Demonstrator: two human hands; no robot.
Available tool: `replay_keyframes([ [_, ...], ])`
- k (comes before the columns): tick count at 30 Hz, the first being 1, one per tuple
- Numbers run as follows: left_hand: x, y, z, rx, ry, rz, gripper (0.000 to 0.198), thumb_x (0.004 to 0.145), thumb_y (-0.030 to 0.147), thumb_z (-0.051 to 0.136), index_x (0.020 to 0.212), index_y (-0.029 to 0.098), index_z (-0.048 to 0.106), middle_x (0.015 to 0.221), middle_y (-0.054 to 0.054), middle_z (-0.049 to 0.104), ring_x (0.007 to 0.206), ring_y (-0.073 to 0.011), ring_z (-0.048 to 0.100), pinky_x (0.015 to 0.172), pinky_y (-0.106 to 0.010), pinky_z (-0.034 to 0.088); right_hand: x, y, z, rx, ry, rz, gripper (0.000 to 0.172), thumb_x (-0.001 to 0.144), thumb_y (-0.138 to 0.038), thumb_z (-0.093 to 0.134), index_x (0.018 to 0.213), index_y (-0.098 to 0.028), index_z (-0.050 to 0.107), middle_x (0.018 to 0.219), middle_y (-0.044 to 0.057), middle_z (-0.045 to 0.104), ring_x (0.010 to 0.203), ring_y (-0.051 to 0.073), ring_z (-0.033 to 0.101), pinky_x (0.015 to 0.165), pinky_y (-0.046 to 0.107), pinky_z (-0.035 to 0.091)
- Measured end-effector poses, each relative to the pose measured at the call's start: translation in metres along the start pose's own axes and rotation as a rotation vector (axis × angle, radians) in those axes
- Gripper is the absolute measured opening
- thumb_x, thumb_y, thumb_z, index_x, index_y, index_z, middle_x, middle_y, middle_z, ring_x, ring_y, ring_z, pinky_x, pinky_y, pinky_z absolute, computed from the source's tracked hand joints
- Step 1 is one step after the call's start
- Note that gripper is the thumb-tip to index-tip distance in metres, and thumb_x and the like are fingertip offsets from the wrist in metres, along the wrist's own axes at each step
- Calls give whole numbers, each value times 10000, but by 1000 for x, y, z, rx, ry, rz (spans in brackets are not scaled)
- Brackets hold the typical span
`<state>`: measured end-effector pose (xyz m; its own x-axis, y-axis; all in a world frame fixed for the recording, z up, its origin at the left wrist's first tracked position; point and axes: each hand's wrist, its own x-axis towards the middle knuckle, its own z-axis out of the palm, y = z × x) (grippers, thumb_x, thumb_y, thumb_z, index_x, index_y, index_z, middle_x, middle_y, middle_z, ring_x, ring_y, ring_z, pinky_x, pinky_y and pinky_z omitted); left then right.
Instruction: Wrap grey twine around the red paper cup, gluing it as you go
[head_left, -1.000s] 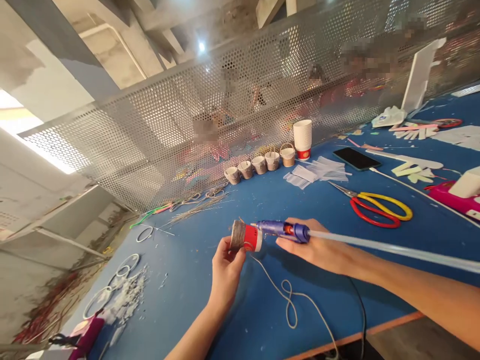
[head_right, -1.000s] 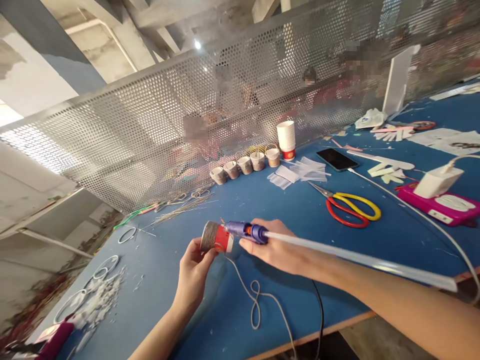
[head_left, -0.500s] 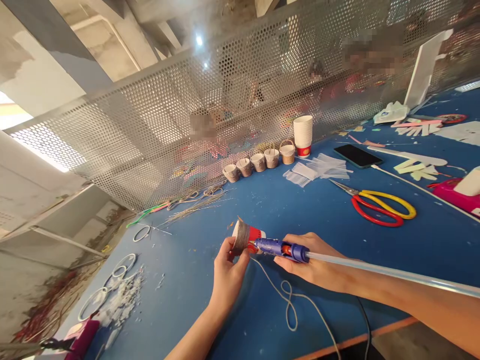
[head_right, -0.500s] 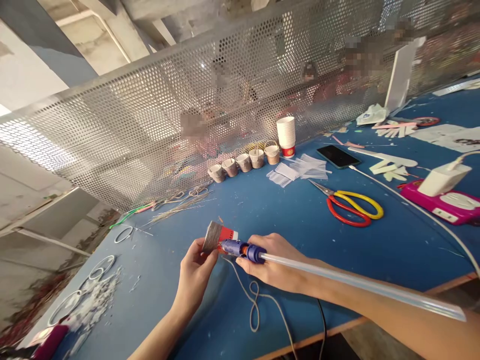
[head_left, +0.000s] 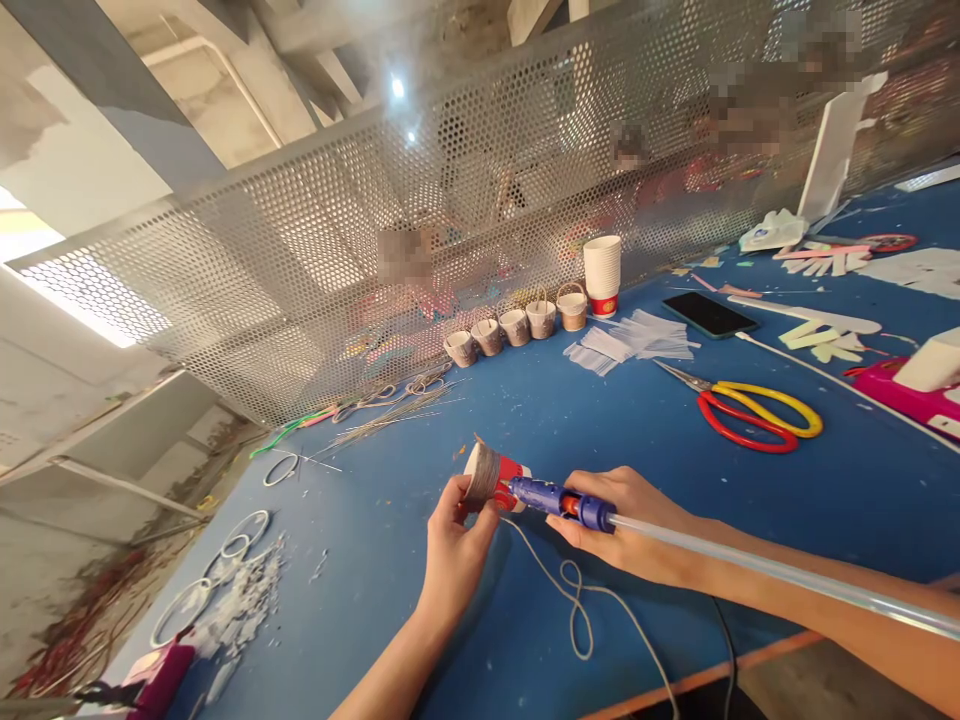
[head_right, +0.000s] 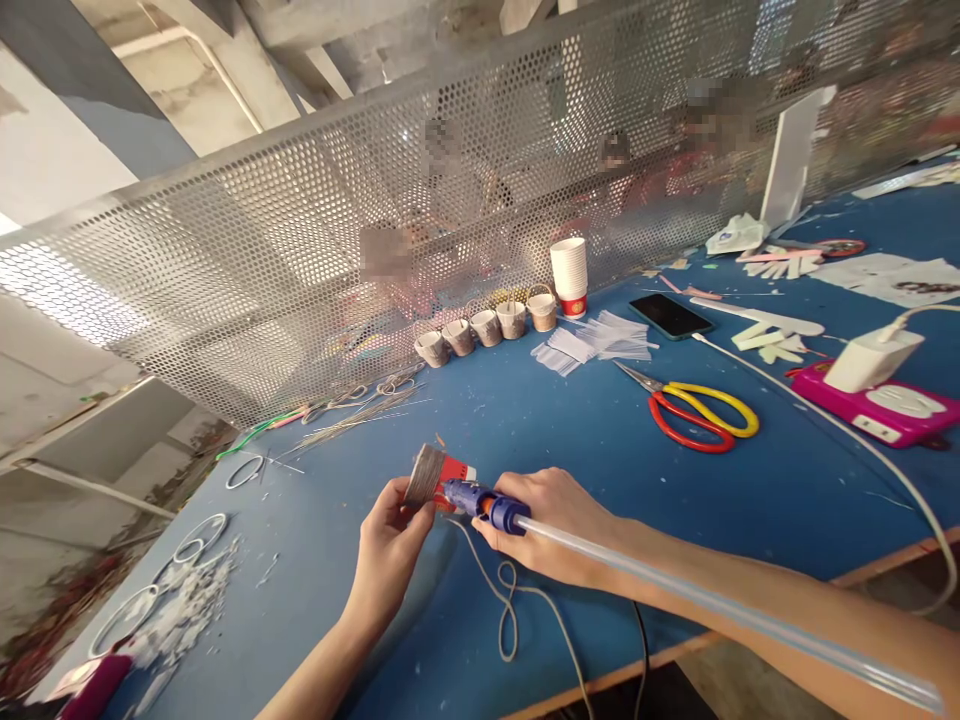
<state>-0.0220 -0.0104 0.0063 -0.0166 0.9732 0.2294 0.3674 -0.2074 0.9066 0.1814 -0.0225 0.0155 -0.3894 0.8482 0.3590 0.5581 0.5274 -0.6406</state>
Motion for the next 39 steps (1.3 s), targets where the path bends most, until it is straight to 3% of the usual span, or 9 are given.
replay_keyframes([
  [6, 0, 0, -1, 3, -17, -23, 61, 753, 209, 572, 801, 180, 595, 692, 28, 602, 652, -131, 532, 629, -222, 419, -4, -4, 3, -40, -51, -58, 181, 844, -329, 501, 729, -191, 523, 590, 13, 609, 486, 142, 540, 474, 241, 291],
  [13, 1, -3, -4, -48, -43, -35, 48, 736, 196, 565, 776, 174, 579, 701, 17, 597, 669, -138, 524, 648, -237, 421, -1, 0, -3, 8, 20, -3, 239, 851, -345, 473, 651, -215, 459, 529, -19, 523, 455, 123, 470, 490, 233, 316],
  [20, 2, -2, -6, -95, -61, -31, 38, 715, 170, 559, 751, 170, 573, 685, 18, 585, 663, -135, 518, 641, -234, 424, -1, -1, -4, 41, 1, -7, 251, 844, -356, 470, 637, -214, 453, 532, -26, 504, 453, 115, 441, 493, 239, 300],
  [27, 4, -4, -7, -169, -82, -29, 67, 676, 142, 557, 732, 167, 583, 668, 30, 580, 645, -123, 511, 619, -216, 423, 0, -3, -12, 132, -4, 116, 240, 830, -332, 514, 625, -212, 484, 517, -40, 516, 482, 114, 456, 514, 226, 327],
  [39, 6, -5, -10, -285, -100, -67, 91, 643, 102, 560, 695, 175, 573, 641, 50, 574, 620, -104, 498, 605, -194, 408, 1, -1, -23, 284, -54, 192, 245, 849, -368, 507, 683, -215, 603, 553, -49, 539, 514, 123, 468, 487, 223, 368],
])
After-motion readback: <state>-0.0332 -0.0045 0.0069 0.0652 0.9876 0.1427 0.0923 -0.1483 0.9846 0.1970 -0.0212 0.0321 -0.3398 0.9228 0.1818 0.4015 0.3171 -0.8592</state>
